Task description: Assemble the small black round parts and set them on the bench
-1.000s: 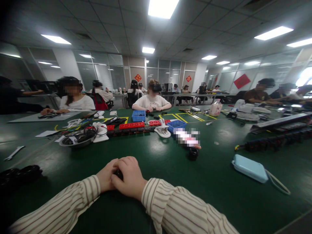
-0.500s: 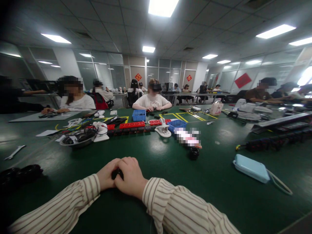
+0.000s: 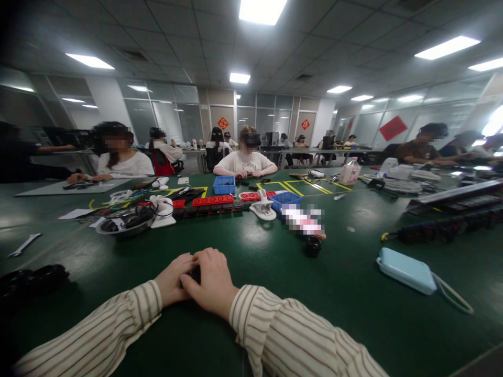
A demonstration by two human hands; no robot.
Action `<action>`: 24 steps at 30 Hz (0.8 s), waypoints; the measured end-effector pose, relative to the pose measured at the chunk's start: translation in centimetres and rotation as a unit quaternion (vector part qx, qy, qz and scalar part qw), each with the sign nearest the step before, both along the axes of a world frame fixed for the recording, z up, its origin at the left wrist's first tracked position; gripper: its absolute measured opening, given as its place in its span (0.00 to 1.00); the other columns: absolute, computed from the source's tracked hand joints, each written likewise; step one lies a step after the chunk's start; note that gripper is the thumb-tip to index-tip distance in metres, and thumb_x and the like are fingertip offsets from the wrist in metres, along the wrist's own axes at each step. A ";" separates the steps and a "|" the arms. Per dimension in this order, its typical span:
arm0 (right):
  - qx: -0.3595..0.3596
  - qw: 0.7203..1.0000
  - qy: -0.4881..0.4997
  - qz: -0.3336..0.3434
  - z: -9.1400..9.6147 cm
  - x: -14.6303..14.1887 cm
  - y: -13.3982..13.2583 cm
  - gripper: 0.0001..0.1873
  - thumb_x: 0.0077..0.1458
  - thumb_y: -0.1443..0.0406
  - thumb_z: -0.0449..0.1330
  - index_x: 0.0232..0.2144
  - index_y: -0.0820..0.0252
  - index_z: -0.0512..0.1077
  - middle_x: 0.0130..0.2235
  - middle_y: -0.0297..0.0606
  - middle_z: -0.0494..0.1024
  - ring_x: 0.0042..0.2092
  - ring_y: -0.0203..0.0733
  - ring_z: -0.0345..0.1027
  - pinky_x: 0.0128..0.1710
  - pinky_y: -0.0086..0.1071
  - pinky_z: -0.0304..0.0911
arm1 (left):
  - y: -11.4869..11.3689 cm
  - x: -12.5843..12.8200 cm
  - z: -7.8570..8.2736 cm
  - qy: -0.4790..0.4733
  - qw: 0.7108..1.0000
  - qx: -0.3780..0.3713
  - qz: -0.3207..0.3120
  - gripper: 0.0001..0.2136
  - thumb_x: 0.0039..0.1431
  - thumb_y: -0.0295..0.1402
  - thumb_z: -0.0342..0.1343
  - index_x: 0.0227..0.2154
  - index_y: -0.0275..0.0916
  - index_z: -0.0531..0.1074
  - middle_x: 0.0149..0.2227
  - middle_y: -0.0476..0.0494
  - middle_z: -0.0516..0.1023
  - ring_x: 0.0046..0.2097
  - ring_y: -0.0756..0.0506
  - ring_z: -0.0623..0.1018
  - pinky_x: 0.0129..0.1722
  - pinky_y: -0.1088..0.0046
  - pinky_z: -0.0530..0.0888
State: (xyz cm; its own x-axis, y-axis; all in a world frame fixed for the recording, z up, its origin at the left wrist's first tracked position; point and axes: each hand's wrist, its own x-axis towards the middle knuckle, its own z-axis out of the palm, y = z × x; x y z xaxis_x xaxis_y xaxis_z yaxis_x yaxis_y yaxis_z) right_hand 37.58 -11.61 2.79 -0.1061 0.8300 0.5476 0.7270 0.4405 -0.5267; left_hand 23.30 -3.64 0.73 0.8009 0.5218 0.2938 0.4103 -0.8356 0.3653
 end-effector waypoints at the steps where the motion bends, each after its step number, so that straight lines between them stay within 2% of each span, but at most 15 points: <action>1: -0.008 1.000 -0.011 -0.005 -0.1 0.0 0.1 0.10 0.47 0.63 0.58 0.33 0.62 0.65 0.36 0.38 0.66 0.40 0.42 0.58 0.42 0.37 0.56 | 0.0 0.0 0.0 0.000 1.000 -0.002 -0.001 0.20 0.40 0.37 0.58 0.39 0.38 0.68 0.40 0.42 0.73 0.45 0.38 0.71 0.54 0.53 0.58; 5: -0.004 1.000 -0.031 0.002 -0.3 0.0 0.4 0.07 0.46 0.65 0.59 0.29 0.61 0.65 0.34 0.36 0.66 0.38 0.40 0.57 0.40 0.34 0.55 | 0.0 0.1 0.3 -0.016 1.000 -0.009 -0.022 0.15 0.40 0.33 0.57 0.35 0.37 0.69 0.36 0.43 0.73 0.41 0.41 0.71 0.49 0.59 0.65; 8: 0.018 0.999 -0.025 0.037 -0.2 0.0 0.3 0.06 0.43 0.69 0.57 0.28 0.61 0.65 0.33 0.35 0.67 0.38 0.39 0.58 0.40 0.33 0.54 | 0.0 0.1 0.3 -0.031 0.998 -0.042 -0.032 0.12 0.39 0.31 0.57 0.31 0.36 0.69 0.35 0.44 0.71 0.40 0.42 0.71 0.45 0.64 0.69; 11: 0.036 0.994 -0.023 0.096 0.0 0.0 0.1 0.06 0.40 0.72 0.54 0.25 0.60 0.65 0.32 0.34 0.68 0.38 0.39 0.59 0.41 0.34 0.53 | -0.1 0.0 0.3 -0.047 0.995 -0.080 -0.042 0.10 0.38 0.31 0.58 0.28 0.36 0.68 0.37 0.44 0.71 0.42 0.43 0.71 0.45 0.66 0.70; 15: 0.049 0.987 -0.019 0.150 0.1 0.1 -0.1 0.07 0.37 0.73 0.50 0.22 0.60 0.63 0.30 0.34 0.69 0.37 0.39 0.60 0.42 0.34 0.53 | -0.2 0.0 0.2 -0.056 0.992 -0.093 -0.056 0.13 0.39 0.31 0.57 0.32 0.37 0.69 0.38 0.45 0.71 0.43 0.43 0.71 0.48 0.64 0.69; 19: 0.063 0.989 0.011 0.132 0.3 0.0 -0.3 0.11 0.39 0.71 0.51 0.30 0.60 0.64 0.33 0.36 0.68 0.38 0.40 0.60 0.44 0.35 0.54 | -0.2 0.1 0.0 -0.057 0.995 -0.076 -0.042 0.19 0.38 0.32 0.59 0.37 0.37 0.68 0.40 0.44 0.71 0.44 0.41 0.71 0.48 0.62 0.68; 24: 0.029 0.999 0.015 0.036 0.1 0.0 -0.2 0.11 0.46 0.64 0.57 0.34 0.61 0.64 0.37 0.38 0.67 0.40 0.42 0.58 0.43 0.37 0.54 | -0.2 0.2 -0.2 -0.019 1.000 0.014 -0.007 0.25 0.37 0.39 0.61 0.42 0.39 0.66 0.41 0.42 0.71 0.44 0.39 0.70 0.48 0.58 0.66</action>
